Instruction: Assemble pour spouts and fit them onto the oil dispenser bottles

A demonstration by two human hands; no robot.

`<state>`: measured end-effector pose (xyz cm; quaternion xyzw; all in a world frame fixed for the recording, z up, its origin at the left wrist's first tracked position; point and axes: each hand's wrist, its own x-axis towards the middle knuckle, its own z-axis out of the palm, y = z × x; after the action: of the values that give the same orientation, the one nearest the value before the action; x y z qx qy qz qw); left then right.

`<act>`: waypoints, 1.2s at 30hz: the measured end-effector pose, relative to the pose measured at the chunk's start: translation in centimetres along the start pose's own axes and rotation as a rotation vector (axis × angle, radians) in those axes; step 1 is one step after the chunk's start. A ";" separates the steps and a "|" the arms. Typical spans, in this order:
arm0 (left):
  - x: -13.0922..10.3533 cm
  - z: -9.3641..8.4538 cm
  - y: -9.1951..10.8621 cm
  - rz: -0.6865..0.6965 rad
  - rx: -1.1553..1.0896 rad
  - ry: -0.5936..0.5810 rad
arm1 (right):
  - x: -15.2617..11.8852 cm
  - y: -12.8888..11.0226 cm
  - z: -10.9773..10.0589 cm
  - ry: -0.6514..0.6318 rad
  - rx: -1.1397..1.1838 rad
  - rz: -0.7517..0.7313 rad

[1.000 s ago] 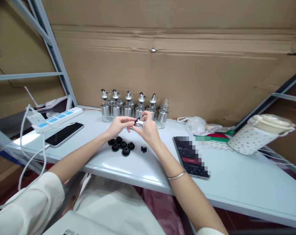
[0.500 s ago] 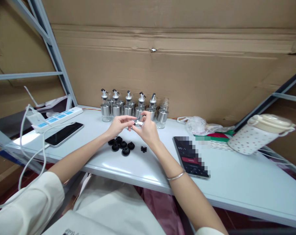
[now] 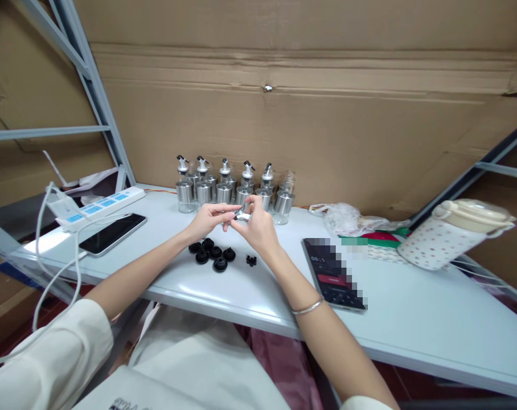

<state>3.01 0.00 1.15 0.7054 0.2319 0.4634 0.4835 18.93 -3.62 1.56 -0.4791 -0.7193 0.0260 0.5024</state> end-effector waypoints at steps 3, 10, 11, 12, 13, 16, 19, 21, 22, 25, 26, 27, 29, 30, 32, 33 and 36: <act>0.0 0.0 0.0 0.020 -0.001 0.010 | 0.0 -0.1 0.0 0.014 -0.003 0.009; 0.1 -0.4 0.3 0.030 -0.004 -0.056 | 0.0 0.1 -0.1 -0.028 0.014 -0.018; 0.1 -0.4 0.3 0.033 -0.007 -0.063 | -0.1 0.1 -0.1 -0.029 0.016 -0.021; 0.1 -0.4 0.3 0.035 -0.011 -0.069 | -0.1 0.1 -0.1 -0.028 0.018 -0.023; 0.1 -0.5 0.4 0.038 -0.015 -0.076 | -0.1 0.1 -0.1 -0.027 0.020 -0.024; 0.1 -0.6 0.3 0.040 -0.025 -0.094 | -0.1 0.2 0.0 -0.030 0.029 -0.029; 0.2 -0.7 0.1 0.043 -0.023 -0.104 | -0.2 0.2 0.0 -0.037 0.035 -0.036; 0.2 -0.8 0.1 0.046 -0.022 -0.106 | -0.2 0.1 0.1 -0.040 0.036 -0.042; 0.2 -0.8 0.0 0.047 -0.025 -0.106 | -0.3 0.1 0.1 -0.042 0.036 -0.046; 0.3 -0.7 -0.2 0.039 -0.045 -0.113 | -0.3 0.0 0.1 -0.041 0.034 -0.058; 0.3 -0.7 -0.3 0.032 -0.054 -0.119 | -0.4 -0.1 0.1 -0.038 0.032 -0.060; 0.3 -0.6 -0.5 0.023 -0.064 -0.127 | -0.4 -0.1 0.1 -0.035 0.031 -0.062; 0.4 -0.6 -0.8 0.005 -0.078 -0.142 | -0.4 -0.1 0.1 -0.031 0.027 -0.063; 0.4 -0.5 -0.9 -0.003 -0.081 -0.147 | -0.4 -0.2 0.0 -0.031 0.025 -0.063; 0.4 -0.6 -1.0 -0.010 -0.073 -0.154 | -0.4 -0.2 0.1 -0.032 0.022 -0.062; 0.5 -0.6 -1.0 -0.009 -0.063 -0.155 | -0.3 -0.2 0.1 -0.033 0.019 -0.060; 0.4 -0.7 -0.6 0.010 -0.003 -0.156 | -0.2 -0.1 0.1 -0.025 0.011 -0.046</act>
<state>2.69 0.90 0.85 0.7399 0.1894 0.4098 0.4988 18.78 -3.79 1.40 -0.4594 -0.7362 0.0247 0.4964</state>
